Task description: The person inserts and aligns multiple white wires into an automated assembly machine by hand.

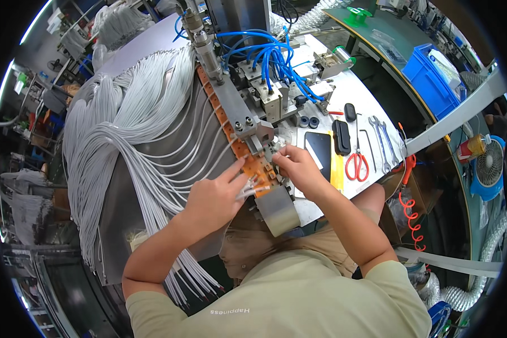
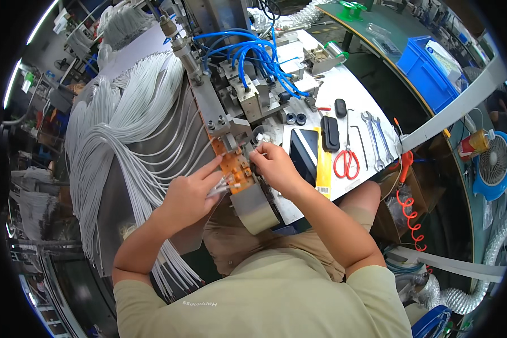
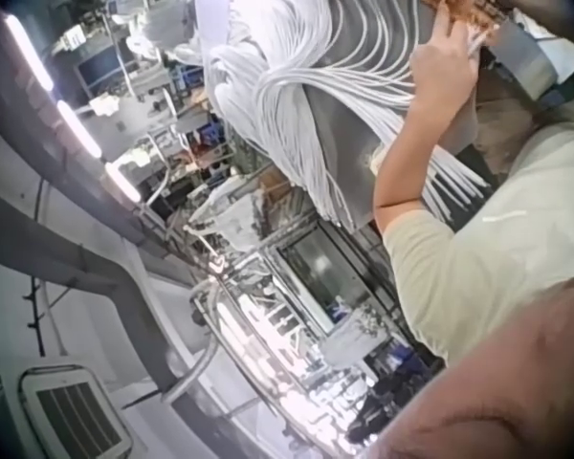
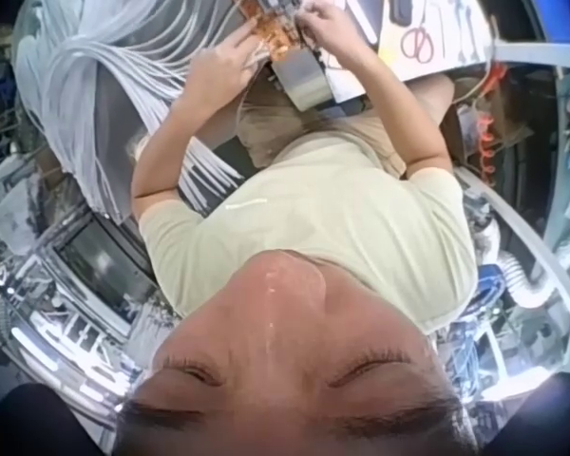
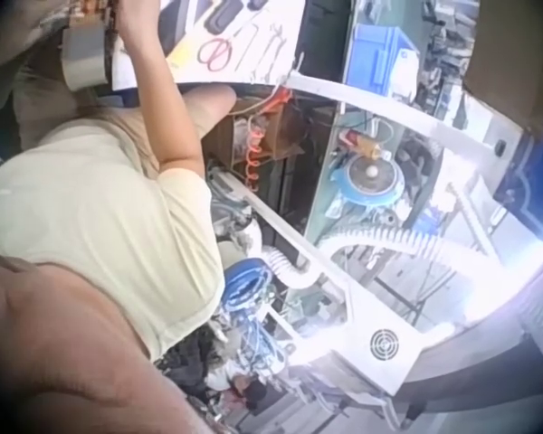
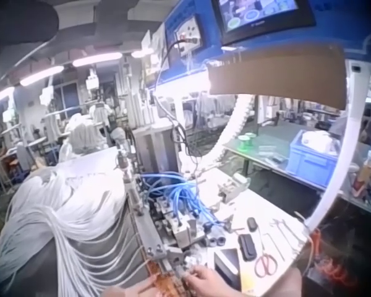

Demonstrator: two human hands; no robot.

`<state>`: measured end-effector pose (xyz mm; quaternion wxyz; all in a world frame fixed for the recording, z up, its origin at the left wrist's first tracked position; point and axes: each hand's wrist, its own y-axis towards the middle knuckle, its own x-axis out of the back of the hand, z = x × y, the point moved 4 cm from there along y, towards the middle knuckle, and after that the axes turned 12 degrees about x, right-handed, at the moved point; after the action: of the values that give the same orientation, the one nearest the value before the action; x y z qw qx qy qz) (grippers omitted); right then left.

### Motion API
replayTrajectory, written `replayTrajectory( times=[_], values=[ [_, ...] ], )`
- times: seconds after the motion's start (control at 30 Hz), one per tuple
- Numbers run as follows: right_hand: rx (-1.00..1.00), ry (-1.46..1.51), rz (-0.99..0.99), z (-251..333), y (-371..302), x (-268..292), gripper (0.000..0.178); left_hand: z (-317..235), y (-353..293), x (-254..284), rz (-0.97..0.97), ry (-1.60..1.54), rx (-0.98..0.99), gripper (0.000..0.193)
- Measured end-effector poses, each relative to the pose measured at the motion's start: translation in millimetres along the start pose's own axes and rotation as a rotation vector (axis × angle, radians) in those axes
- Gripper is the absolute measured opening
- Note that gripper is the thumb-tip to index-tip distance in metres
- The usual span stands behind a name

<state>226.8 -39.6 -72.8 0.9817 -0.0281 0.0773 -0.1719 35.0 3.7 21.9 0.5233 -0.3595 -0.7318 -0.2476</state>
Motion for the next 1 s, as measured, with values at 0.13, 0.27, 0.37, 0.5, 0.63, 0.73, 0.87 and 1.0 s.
replayTrajectory(
  times=[0.13,0.27,0.37,0.5,0.63,0.73,0.87,1.0],
  values=[
    [0.082,-0.010,-0.078,3,-5,7,0.017,7,3,2,-0.195,-0.011,-0.050,0.035],
    [0.196,-0.123,-0.075,11,0,6,0.017,16,9,2,-0.336,0.037,-0.003,0.032],
    [0.240,-0.232,-0.036,16,9,-1,0.018,24,16,5,-0.388,0.126,0.030,0.028],
    [0.280,-0.226,-0.059,20,9,1,0.019,22,6,11,-0.161,0.356,0.142,0.027],
    [0.260,-0.135,-0.094,13,-7,13,0.019,-16,-19,13,0.192,0.079,-0.317,0.030],
    [0.280,-0.133,-0.081,16,-14,10,0.019,-28,-25,3,0.415,-0.348,-0.534,0.031],
    [0.377,-0.227,-0.067,37,-42,-5,0.014,-17,-5,4,0.576,-0.771,-0.084,0.023],
    [1.016,-0.692,-0.043,61,-70,-27,0.010,17,10,-7,0.416,-1.095,0.346,0.018]
  ],
)
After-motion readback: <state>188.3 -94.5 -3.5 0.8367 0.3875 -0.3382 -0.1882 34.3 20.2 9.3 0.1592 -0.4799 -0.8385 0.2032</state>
